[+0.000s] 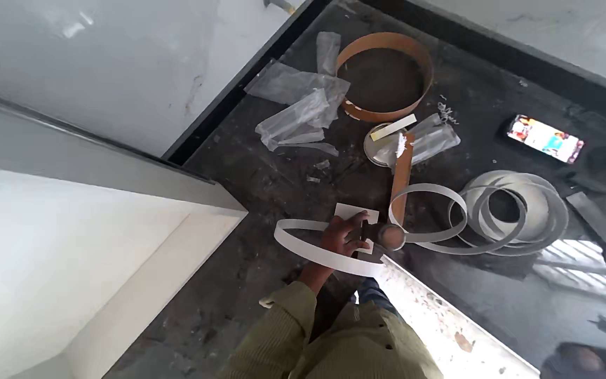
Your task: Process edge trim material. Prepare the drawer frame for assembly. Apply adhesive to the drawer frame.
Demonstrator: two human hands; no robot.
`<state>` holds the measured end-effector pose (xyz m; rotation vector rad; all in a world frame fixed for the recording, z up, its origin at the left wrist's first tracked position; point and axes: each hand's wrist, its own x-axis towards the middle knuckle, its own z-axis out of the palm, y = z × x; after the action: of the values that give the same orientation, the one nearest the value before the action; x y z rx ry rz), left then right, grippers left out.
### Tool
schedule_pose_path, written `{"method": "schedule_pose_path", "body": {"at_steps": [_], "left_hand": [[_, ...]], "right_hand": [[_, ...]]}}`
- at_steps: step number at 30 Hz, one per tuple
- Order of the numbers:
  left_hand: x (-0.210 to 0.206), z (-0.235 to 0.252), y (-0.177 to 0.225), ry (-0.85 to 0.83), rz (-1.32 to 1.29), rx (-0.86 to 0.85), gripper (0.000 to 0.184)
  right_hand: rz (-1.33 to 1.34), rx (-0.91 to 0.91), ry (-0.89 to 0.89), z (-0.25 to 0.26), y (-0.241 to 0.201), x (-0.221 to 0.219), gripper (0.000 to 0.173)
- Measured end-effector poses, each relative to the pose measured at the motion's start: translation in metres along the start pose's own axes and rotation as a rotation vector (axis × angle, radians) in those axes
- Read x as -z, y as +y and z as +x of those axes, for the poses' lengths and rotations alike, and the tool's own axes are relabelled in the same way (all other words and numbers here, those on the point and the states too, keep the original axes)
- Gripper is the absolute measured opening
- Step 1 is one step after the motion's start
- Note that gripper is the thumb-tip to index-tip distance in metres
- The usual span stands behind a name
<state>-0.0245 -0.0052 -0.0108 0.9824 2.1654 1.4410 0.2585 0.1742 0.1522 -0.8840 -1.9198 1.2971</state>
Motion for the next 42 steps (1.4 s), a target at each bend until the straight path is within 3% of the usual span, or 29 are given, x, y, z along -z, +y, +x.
{"method": "schedule_pose_path", "body": {"at_steps": [5,10,13,15,18,21,23,28,32,37,42], "left_hand": [[0.001,-0.001,0.001,0.017,-0.008,-0.011,0.061],[0.007,-0.004,0.012,-0.01,0.041,0.064,0.06],[0.009,-0.004,0.018,0.025,-0.011,0.029,0.058],[0.011,-0.003,0.022,0.038,-0.022,0.033,0.056],[0.034,0.003,0.063,-0.105,-0.055,0.263,0.055],[0.014,-0.003,0.032,0.011,0.007,0.076,0.058],[0.005,-0.002,0.016,0.029,0.019,0.013,0.061],[0.004,-0.003,0.01,-0.019,0.041,0.026,0.062],[0.01,-0.001,0.02,-0.077,0.057,0.072,0.062],[0.001,0.005,0.006,-0.141,0.096,-0.019,0.053],[0.002,0.013,0.018,-0.252,0.182,-0.021,0.053]], "right_hand": [[-0.465,0.342,-0.388,0.029,-0.076,-0.05,0.034],[-0.694,0.383,-0.504,0.033,-0.085,-0.077,0.047],[-0.639,0.401,-0.466,0.036,-0.106,-0.071,0.043],[-0.439,0.439,-0.375,0.033,-0.123,-0.065,0.029],[-0.255,0.482,-0.353,0.024,-0.112,-0.05,0.031],[-0.613,0.346,-0.434,0.019,-0.107,-0.07,0.04],[-0.697,0.289,-0.45,0.022,-0.103,-0.074,0.047],[-0.594,0.247,-0.34,0.035,-0.108,-0.07,0.055],[-0.322,-0.007,-0.351,0.047,-0.083,-0.08,0.055],[-0.068,-0.273,-0.377,0.064,-0.052,-0.092,0.057],[-0.177,-0.346,-0.355,0.067,-0.014,-0.069,0.063]]}}
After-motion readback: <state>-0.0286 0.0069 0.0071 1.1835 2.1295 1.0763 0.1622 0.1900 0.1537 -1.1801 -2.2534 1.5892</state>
